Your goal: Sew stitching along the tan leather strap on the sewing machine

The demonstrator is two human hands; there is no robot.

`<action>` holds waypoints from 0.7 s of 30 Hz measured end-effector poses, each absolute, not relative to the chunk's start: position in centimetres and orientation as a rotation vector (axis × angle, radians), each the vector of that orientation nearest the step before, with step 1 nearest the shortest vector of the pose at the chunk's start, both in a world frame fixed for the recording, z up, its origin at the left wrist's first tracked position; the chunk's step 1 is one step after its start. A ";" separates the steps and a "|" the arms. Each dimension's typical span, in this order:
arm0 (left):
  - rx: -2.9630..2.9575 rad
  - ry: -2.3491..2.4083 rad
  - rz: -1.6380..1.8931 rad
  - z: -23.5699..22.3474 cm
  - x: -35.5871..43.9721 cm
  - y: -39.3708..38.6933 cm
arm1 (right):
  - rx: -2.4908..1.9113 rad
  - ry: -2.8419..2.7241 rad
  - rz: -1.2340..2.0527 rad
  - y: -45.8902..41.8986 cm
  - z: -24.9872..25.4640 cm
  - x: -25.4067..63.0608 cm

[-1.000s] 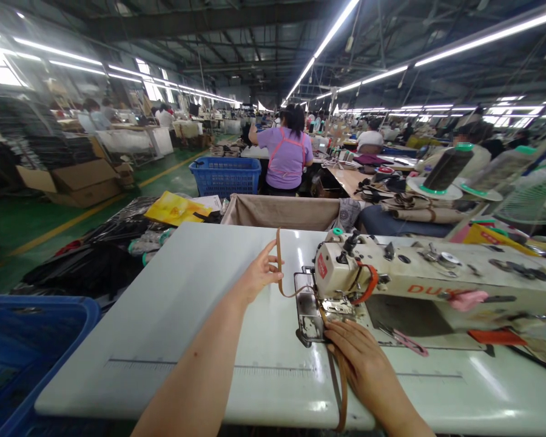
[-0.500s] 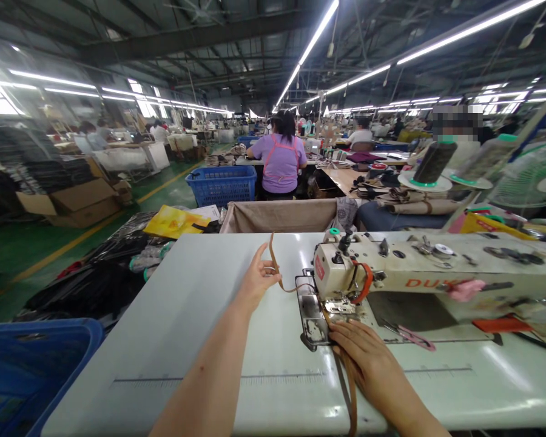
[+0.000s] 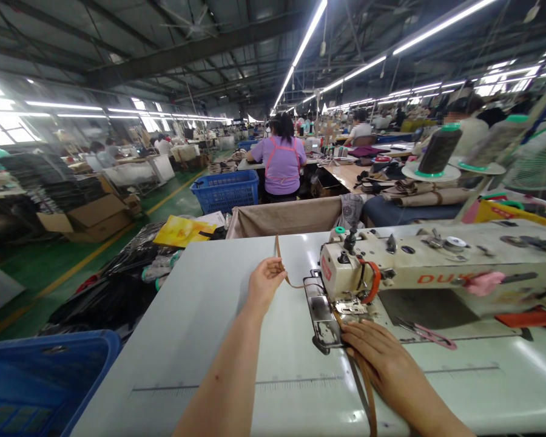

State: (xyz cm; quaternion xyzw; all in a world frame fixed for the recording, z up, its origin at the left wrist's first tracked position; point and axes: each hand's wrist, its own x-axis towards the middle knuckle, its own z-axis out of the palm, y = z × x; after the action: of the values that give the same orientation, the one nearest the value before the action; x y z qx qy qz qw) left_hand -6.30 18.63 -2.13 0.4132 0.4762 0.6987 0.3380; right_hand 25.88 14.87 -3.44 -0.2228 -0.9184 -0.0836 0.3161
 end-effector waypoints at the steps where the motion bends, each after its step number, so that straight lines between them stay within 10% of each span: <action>1: 1.078 1.243 1.824 -2.2 -6.3 18.6 | -0.586 -2.419 -0.219 14.9 -3.4 25.9; 21: 0.757 1.318 1.810 -2.7 -6.5 18.7 | -0.603 -2.428 -0.166 14.8 -3.6 26.1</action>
State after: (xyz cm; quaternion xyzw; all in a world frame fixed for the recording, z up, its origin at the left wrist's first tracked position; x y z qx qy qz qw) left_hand -6.51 18.75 -2.72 0.2963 0.5159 0.7087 0.3793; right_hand 26.05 14.79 -3.62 -0.2285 -0.9200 -0.0630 0.3121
